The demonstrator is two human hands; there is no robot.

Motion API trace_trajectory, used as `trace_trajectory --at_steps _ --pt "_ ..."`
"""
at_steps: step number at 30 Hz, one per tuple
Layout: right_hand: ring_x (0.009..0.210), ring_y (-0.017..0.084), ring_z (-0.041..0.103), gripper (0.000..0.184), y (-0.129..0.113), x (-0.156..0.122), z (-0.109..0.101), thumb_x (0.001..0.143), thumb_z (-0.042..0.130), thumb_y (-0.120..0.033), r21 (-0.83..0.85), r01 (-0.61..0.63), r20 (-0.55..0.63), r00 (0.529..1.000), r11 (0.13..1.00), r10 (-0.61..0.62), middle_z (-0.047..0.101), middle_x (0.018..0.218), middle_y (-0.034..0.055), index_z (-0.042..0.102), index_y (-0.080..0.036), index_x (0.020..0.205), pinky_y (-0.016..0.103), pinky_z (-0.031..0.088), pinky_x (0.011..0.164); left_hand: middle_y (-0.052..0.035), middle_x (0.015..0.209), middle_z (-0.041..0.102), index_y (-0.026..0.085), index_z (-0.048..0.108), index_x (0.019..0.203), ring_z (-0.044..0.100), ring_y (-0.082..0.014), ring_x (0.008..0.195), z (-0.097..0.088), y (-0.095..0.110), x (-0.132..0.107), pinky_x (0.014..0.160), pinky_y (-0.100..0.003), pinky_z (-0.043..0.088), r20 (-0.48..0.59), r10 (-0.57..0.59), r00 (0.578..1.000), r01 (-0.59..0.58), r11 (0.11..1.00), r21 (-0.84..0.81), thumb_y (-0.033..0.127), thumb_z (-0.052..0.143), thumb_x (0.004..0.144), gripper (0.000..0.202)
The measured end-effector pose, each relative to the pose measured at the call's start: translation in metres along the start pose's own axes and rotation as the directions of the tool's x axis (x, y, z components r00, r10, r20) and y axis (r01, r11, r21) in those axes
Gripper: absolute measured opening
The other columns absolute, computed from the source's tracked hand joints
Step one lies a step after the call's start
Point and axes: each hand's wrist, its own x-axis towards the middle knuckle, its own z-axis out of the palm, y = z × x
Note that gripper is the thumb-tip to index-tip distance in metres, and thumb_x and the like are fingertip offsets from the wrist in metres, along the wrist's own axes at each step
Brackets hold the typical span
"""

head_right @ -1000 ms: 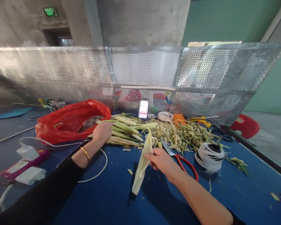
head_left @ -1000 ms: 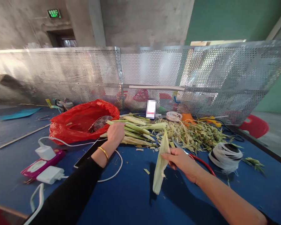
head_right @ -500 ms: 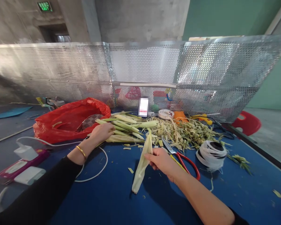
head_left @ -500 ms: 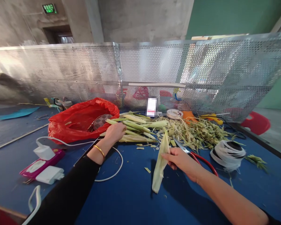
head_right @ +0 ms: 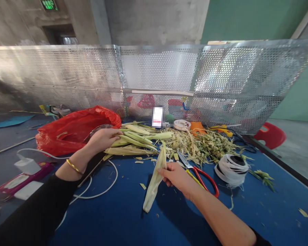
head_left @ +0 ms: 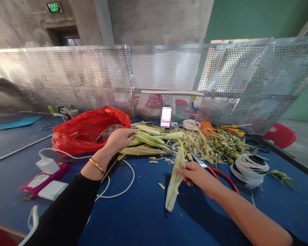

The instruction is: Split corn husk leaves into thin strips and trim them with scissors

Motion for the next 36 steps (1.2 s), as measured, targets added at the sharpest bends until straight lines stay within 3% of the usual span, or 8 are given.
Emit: trace_trajectory --at_steps 4,9,13,19,25,29,33,36 --pt "0.042 0.006 0.039 0.031 0.002 0.000 -0.001 0.068 0.067 -0.045 0.038 0.016 0.023 1.000 0.999 -0.017 0.045 0.047 -0.0063 0.055 -0.016 0.064 0.021 0.027 0.043 0.0000 0.072 0.070 0.019 0.073 0.082 0.061 -0.0169 0.071 -0.026 -0.001 -0.012 0.070 -0.024 0.044 0.095 -0.029 0.995 0.062 0.931 -0.361 0.034 0.059 0.074 0.022" --pt "0.041 0.006 0.040 0.036 0.002 -0.002 0.001 0.068 0.066 -0.049 -0.001 -0.002 0.114 0.993 1.000 0.002 0.048 0.048 -0.0055 0.054 -0.016 0.063 0.020 0.028 0.043 -0.0028 0.072 0.068 0.014 0.070 0.080 0.060 -0.0138 0.063 -0.039 -0.003 -0.029 0.058 -0.022 0.048 0.152 -0.192 0.969 0.226 0.456 -0.861 0.031 0.072 0.067 0.021" --pt "0.042 0.005 0.041 0.037 0.002 -0.004 0.002 0.068 0.067 -0.049 -0.058 -0.032 0.149 0.988 0.998 0.040 0.051 0.049 -0.0047 0.051 -0.016 0.060 0.019 0.032 0.043 -0.0064 0.074 0.069 0.011 0.067 0.087 0.063 -0.0141 0.060 -0.039 0.002 -0.030 0.055 -0.022 0.052 0.261 -0.232 0.937 0.286 0.082 -0.955 0.016 0.070 0.070 0.018" --pt "0.036 0.004 0.036 0.030 -0.001 -0.008 0.006 0.067 0.067 -0.041 -0.073 -0.041 0.292 0.954 0.997 0.061 0.049 0.043 -0.0059 0.053 -0.016 0.058 0.017 0.029 0.038 0.0006 0.054 0.053 0.011 0.059 0.077 0.051 -0.0057 0.041 -0.042 0.013 -0.030 0.041 -0.014 0.046 0.400 -0.087 0.912 0.325 -0.438 -0.838 0.017 0.049 0.089 0.017" --pt "0.032 0.003 0.039 0.024 -0.025 0.008 0.037 0.069 0.066 -0.028 -0.062 -0.033 0.391 0.919 0.998 0.054 0.051 0.041 -0.0050 0.056 -0.014 0.052 0.016 0.028 0.035 0.0007 0.055 0.052 0.011 0.057 0.076 0.051 -0.0058 0.041 -0.035 0.028 -0.032 0.039 -0.014 0.045 0.474 -0.008 0.880 0.407 -0.502 -0.763 0.018 0.050 0.089 0.017" --pt "0.032 0.004 0.040 0.017 -0.051 0.048 0.050 0.075 0.065 -0.019 0.045 -0.183 0.378 0.913 0.982 0.153 0.053 0.044 -0.0043 0.058 -0.012 0.061 0.016 0.030 0.034 0.0013 0.056 0.052 0.011 0.056 0.074 0.051 -0.0048 0.042 -0.034 0.038 -0.034 0.040 -0.013 0.044 0.463 0.003 0.886 0.389 -0.548 -0.740 0.012 0.049 0.088 0.016" --pt "0.077 0.014 0.063 0.022 -0.064 0.091 0.036 0.090 0.055 -0.028 0.160 -0.191 0.202 0.967 0.969 0.157 0.065 0.098 0.0064 0.060 -0.012 0.106 0.030 0.054 0.068 0.0026 0.054 0.048 0.010 0.056 0.076 0.049 -0.0031 0.042 -0.039 0.032 -0.037 0.041 -0.011 0.043 0.387 0.004 0.922 0.293 -0.662 -0.690 0.014 0.040 0.093 0.024" --pt "0.101 0.022 0.060 0.033 -0.059 0.102 0.025 0.091 0.055 -0.032 0.206 -0.182 0.122 0.980 0.961 0.159 0.057 0.121 0.0090 0.054 -0.017 0.121 0.043 0.052 0.084 0.0020 0.061 0.052 0.012 0.056 0.080 0.051 -0.0022 0.046 -0.039 0.022 -0.037 0.045 -0.011 0.044 0.269 -0.035 0.962 0.159 -0.729 -0.665 0.014 0.040 0.093 0.021"
